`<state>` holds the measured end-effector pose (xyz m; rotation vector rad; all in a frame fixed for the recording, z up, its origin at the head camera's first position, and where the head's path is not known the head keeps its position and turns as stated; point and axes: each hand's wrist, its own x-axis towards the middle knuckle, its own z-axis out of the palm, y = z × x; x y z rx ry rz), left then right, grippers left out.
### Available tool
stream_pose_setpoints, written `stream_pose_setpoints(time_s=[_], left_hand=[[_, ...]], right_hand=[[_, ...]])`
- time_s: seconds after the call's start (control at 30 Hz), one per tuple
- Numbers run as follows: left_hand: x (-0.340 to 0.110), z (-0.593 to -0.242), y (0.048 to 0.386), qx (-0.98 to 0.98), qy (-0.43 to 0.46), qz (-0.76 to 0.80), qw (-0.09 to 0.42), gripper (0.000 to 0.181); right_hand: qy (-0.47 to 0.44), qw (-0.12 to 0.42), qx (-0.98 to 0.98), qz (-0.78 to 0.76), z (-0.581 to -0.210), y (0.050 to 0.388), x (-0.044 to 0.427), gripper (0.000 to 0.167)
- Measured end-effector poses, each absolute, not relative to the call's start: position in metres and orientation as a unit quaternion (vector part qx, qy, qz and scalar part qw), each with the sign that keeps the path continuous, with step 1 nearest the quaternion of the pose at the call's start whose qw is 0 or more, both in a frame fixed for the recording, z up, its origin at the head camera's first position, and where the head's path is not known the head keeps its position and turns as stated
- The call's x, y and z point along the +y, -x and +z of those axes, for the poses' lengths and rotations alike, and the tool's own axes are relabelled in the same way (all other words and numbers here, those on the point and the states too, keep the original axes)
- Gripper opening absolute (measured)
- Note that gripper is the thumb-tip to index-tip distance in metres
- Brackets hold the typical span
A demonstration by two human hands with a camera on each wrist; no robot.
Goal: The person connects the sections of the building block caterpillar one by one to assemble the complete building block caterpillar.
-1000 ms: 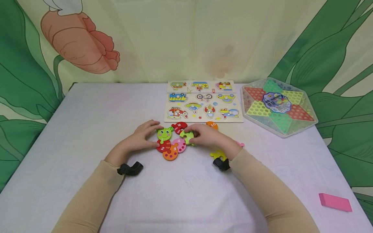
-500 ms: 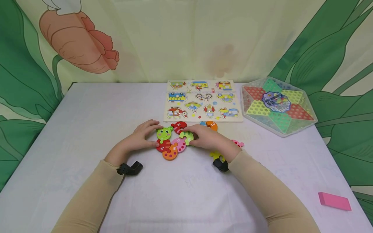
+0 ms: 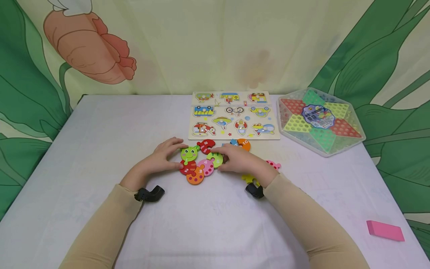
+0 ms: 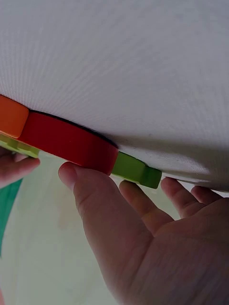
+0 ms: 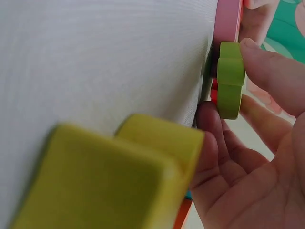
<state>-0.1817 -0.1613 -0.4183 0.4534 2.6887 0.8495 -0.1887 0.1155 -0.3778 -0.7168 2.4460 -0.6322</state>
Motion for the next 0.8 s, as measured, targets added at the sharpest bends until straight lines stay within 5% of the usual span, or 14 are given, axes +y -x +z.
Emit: stream_pose_setpoints(time_s=[0.8], left_hand=[[-0.16, -0.417, 0.181, 0.933, -0.149, 0.294, 0.147, 0.062]], right_hand=[[0.245, 0.249, 0.862, -0.368, -0.356, 0.185, 0.16, 0.057]])
